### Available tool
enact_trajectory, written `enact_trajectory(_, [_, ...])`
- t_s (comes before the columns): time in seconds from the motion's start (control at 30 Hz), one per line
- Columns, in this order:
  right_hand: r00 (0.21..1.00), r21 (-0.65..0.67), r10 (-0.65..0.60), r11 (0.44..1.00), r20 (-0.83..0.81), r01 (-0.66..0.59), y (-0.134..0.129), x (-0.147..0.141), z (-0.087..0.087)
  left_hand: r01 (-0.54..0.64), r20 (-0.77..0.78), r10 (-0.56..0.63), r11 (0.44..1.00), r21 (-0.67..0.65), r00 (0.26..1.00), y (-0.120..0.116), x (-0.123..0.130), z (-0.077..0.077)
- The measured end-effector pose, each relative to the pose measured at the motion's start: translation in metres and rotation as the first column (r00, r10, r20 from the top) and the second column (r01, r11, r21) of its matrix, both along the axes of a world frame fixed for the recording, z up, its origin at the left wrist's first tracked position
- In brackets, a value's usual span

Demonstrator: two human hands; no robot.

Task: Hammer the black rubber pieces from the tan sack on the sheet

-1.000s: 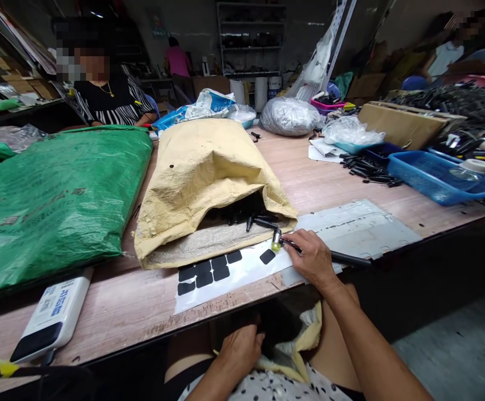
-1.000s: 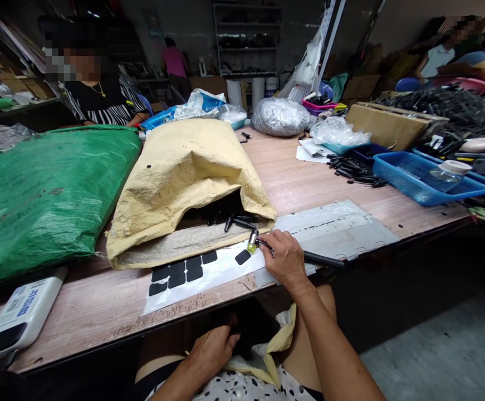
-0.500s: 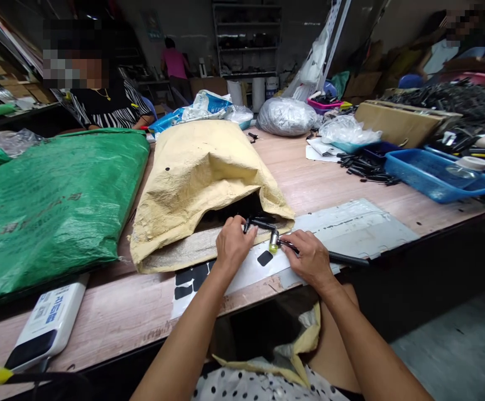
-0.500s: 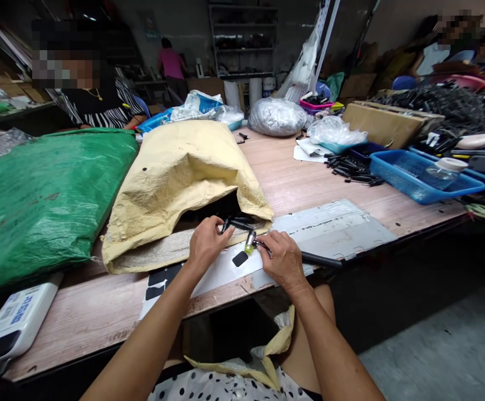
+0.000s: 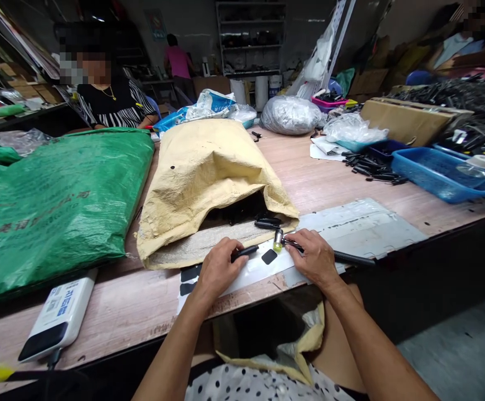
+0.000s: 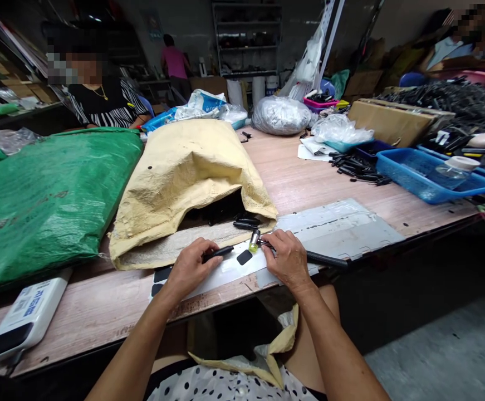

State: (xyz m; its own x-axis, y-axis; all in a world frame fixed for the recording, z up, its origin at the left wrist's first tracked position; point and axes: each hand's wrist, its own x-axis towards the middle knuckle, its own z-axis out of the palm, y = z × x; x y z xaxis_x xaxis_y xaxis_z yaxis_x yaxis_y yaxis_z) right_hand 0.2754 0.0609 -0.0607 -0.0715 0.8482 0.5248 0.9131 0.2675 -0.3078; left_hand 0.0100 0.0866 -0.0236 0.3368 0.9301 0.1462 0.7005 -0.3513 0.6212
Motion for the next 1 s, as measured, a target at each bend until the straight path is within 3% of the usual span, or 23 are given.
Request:
enact_trajectory(0.17, [0.999,0.001,0.021,1.0,0.038,-0.021,0.002,0.003,0.0,0.021,0.063,-0.027,0.995,0.096,0.998,-0.009,-0.001,-0.017])
enact_trajectory(0.3, [0.996,0.006,0.089,0.996,0.021,-0.089,0.001,0.0,0.01,0.028,0.106,-0.036,0.997,0.076,0.994,-0.005,-0.001,-0.017])
enact_trajectory(0.47, [0.951,0.065,0.244,0.97,-0.188,-0.236,-0.008,-0.029,0.031,0.022,0.178,-0.026,0.999,0.026,0.984,-0.004,-0.003,-0.016])
enact_trajectory(0.57, [0.923,0.053,0.319,0.948,-0.213,-0.315,-0.012,-0.048,0.038,0.009,0.199,-0.011,1.0,0.013,0.98,-0.005,-0.002,-0.018])
enact_trajectory(0.8, [0.911,0.093,0.358,0.934,-0.206,-0.346,-0.016,-0.068,0.039,0.013,0.201,-0.021,0.999,0.042,0.979,-0.005,-0.001,-0.019])
enact_trajectory(1.0, [0.945,-0.025,0.31,0.949,-0.099,-0.314,-0.018,-0.067,0.036,0.007,0.193,-0.016,0.999,0.047,0.981,-0.005,0.0,-0.02])
